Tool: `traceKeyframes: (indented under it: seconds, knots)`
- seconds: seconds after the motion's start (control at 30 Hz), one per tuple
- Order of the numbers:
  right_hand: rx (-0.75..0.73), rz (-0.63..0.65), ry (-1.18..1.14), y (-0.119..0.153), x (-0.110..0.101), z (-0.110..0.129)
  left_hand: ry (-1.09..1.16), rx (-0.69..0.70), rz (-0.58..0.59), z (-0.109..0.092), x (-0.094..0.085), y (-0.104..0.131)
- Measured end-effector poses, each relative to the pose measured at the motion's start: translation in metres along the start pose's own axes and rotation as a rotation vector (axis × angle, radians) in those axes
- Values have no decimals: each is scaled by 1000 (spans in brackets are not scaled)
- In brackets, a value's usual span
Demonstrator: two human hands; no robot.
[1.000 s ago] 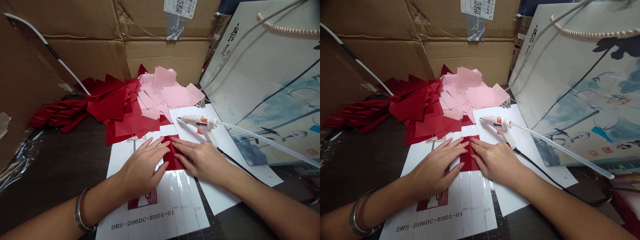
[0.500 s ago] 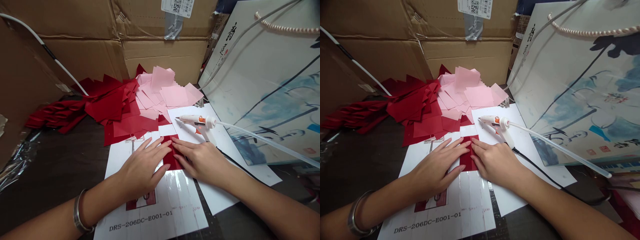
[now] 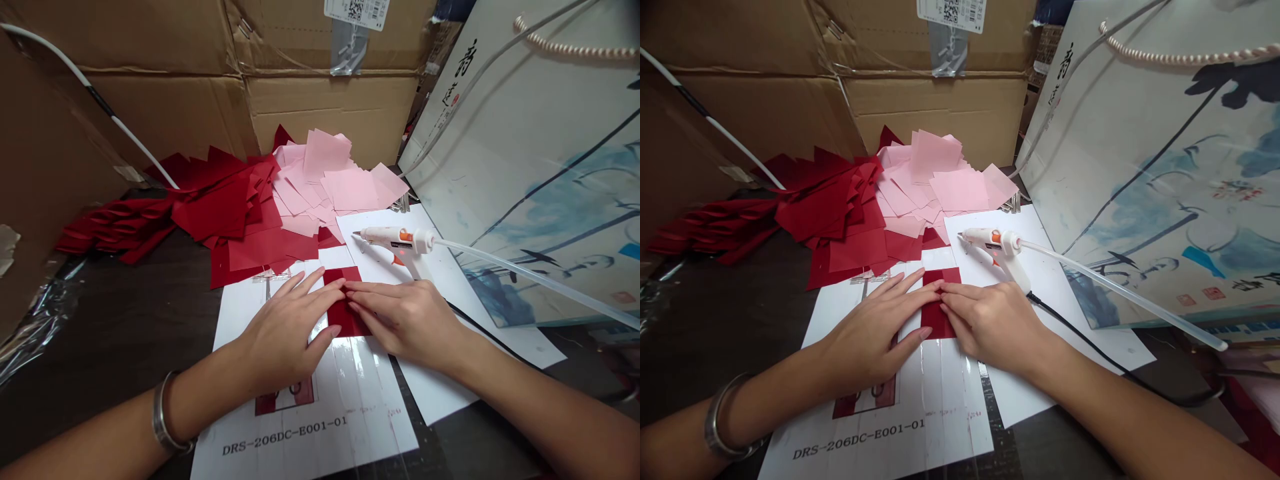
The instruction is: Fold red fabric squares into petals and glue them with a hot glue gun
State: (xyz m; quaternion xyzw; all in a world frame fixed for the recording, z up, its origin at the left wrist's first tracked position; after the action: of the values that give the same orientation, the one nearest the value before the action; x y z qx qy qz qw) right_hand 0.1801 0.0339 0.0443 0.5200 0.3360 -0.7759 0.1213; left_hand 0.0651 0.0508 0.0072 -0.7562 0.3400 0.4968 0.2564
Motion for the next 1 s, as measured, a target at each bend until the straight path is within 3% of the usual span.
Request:
traceKeyframes:
  seconds: [0.3, 0.53, 0.8, 1.0]
  knots:
    - [129, 168, 52, 3, 12, -11, 10, 15, 1, 0, 0, -1]
    - [134, 224, 62, 3, 14, -12, 25, 26, -10, 0, -1, -1]
    - [130, 203, 73, 4, 15, -12, 5, 18, -5, -1, -1, 1]
    - [70, 52, 33, 2, 4, -5, 43, 11, -41, 0, -5, 0]
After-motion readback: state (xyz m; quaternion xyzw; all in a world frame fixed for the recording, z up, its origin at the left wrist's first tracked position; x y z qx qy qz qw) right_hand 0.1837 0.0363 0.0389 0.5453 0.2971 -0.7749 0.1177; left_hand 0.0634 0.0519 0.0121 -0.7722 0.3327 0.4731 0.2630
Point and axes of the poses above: each hand's wrist, its own y-axis away from the middle knuckle, its own x-axis out of the palm, z = x × y, the point moved 8 cm from there along -y, towards the middle knuckle, and after that the axes turned 2 degrees about z, right-handed, at the moved point
